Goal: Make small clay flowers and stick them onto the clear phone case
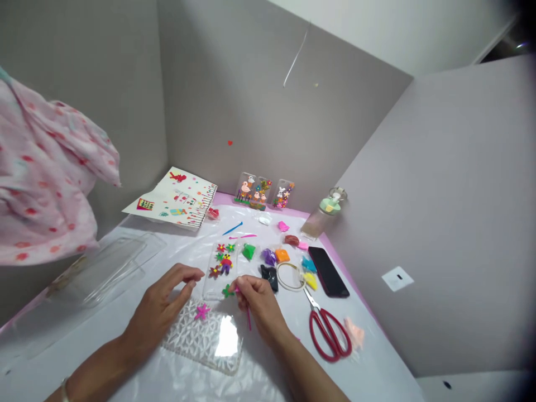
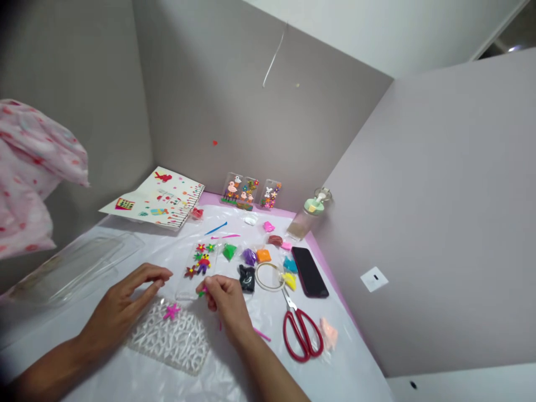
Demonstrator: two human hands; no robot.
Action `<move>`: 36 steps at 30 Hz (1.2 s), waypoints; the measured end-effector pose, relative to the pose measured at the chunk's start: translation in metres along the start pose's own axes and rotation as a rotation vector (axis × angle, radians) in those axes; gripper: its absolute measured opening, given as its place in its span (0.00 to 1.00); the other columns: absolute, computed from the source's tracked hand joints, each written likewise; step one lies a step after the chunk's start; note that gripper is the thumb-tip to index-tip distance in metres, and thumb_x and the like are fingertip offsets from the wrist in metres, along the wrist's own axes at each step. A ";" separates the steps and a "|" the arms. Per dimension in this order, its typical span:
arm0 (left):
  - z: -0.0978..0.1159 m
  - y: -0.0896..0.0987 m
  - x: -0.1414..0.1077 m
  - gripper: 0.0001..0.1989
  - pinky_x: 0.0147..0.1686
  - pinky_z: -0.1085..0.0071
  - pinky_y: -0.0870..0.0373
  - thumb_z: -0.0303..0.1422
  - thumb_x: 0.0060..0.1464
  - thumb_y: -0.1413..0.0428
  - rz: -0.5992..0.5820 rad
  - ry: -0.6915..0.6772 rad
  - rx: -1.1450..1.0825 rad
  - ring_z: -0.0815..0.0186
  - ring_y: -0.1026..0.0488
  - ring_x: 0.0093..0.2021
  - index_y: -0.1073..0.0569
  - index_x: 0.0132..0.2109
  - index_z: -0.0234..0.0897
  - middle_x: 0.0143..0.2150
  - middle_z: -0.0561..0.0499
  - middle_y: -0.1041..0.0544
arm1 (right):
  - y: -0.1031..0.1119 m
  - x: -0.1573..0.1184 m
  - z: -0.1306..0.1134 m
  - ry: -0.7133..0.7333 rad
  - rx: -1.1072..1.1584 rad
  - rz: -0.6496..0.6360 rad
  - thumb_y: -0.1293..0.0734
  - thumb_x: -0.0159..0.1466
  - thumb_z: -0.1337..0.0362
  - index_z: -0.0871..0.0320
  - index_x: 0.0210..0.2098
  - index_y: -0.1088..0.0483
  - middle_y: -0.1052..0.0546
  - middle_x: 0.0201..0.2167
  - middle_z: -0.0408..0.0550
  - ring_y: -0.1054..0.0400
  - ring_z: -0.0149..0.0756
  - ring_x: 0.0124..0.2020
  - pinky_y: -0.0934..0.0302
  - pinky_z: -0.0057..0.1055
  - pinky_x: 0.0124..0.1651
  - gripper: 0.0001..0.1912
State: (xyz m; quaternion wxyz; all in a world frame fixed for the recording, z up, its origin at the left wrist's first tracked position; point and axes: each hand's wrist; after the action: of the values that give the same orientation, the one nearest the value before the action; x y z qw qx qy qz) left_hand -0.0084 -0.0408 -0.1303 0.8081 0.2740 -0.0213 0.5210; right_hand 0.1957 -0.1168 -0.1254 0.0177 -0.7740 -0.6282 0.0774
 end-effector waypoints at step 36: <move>0.008 0.004 0.075 0.17 0.48 0.63 0.30 0.45 0.46 0.34 -0.102 0.226 -0.513 0.56 0.21 0.41 0.21 0.40 0.39 0.38 0.50 0.19 | 0.076 -0.096 -0.041 0.175 -0.860 0.552 0.42 0.69 0.50 0.57 0.47 0.28 0.30 0.25 0.43 0.39 0.34 0.22 0.44 0.29 0.27 0.20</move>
State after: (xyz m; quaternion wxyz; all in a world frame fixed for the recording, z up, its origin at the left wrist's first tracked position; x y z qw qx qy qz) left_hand 0.0245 0.0194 -0.0981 0.8735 0.0017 -0.0485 0.4844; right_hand 0.2560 -0.2233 -0.0851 -0.2705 -0.8518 -0.3718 -0.2510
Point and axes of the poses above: each hand's wrist, its own x-axis towards the middle knuckle, its own y-axis out of the back of the hand, z = x × y
